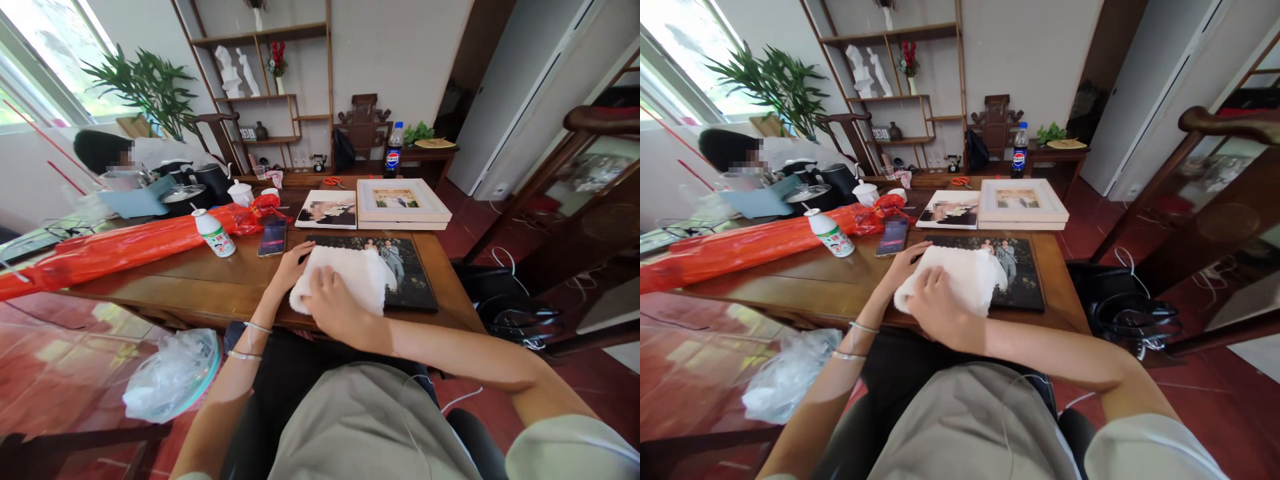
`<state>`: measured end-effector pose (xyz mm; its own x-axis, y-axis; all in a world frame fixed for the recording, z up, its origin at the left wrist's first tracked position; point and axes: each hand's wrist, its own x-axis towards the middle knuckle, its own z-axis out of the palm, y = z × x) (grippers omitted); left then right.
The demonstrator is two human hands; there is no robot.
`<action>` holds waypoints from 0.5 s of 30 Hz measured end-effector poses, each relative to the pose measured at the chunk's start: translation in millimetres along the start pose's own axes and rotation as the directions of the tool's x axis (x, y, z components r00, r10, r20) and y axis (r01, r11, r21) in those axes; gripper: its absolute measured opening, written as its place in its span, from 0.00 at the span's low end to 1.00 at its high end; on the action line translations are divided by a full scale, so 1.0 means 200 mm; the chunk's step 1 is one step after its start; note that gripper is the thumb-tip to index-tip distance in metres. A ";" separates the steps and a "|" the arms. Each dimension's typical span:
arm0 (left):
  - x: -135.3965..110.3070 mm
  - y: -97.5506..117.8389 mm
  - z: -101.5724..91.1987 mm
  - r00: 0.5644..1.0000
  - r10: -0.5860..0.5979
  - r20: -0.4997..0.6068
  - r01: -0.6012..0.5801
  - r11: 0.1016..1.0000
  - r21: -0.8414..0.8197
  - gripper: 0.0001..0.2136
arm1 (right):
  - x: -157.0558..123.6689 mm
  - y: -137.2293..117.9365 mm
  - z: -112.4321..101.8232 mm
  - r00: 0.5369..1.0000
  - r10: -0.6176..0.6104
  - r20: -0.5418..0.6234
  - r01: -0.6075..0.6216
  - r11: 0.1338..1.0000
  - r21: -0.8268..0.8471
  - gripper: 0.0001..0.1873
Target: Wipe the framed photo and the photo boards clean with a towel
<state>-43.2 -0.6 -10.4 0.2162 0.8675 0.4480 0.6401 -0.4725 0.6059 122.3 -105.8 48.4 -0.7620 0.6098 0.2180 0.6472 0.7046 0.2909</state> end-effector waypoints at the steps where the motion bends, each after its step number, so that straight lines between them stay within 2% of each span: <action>1: 0.00 0.00 0.00 1.000 0.007 -0.005 -0.007 1.000 -0.002 0.16 | -0.03 -0.03 -0.02 0.999 -0.049 -0.007 0.049 0.999 0.023 0.15; 4: 0.00 -0.01 0.00 0.999 0.032 -0.014 -0.032 0.999 -0.002 0.15 | -0.09 -0.05 -0.08 0.985 -0.172 -0.009 0.172 0.973 0.154 0.11; 6: -0.01 0.00 0.01 0.999 0.039 -0.020 -0.039 0.999 0.006 0.15 | -0.11 0.00 -0.10 0.981 -0.195 -0.004 0.190 0.950 0.246 0.11; 10: -0.01 0.02 0.02 0.999 0.041 -0.027 -0.040 0.999 0.035 0.16 | -0.04 0.20 -0.03 0.997 -0.071 0.035 0.059 0.960 0.274 0.13; 13: -0.02 0.03 0.03 0.998 0.053 -0.028 -0.052 0.997 0.062 0.16 | 0.08 0.37 0.06 0.996 0.057 0.064 -0.070 0.975 0.213 0.16; 15: -0.02 0.04 0.03 0.998 0.053 -0.038 -0.050 0.996 0.079 0.16 | 0.18 0.47 0.12 0.992 0.107 0.062 -0.119 0.964 0.238 0.17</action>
<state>-34.3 -5.9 -11.0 0.2215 0.8348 0.5040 0.6845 -0.5012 0.5294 156.2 -9.3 62.1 -0.6856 0.7030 0.1893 0.7199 0.6933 0.0329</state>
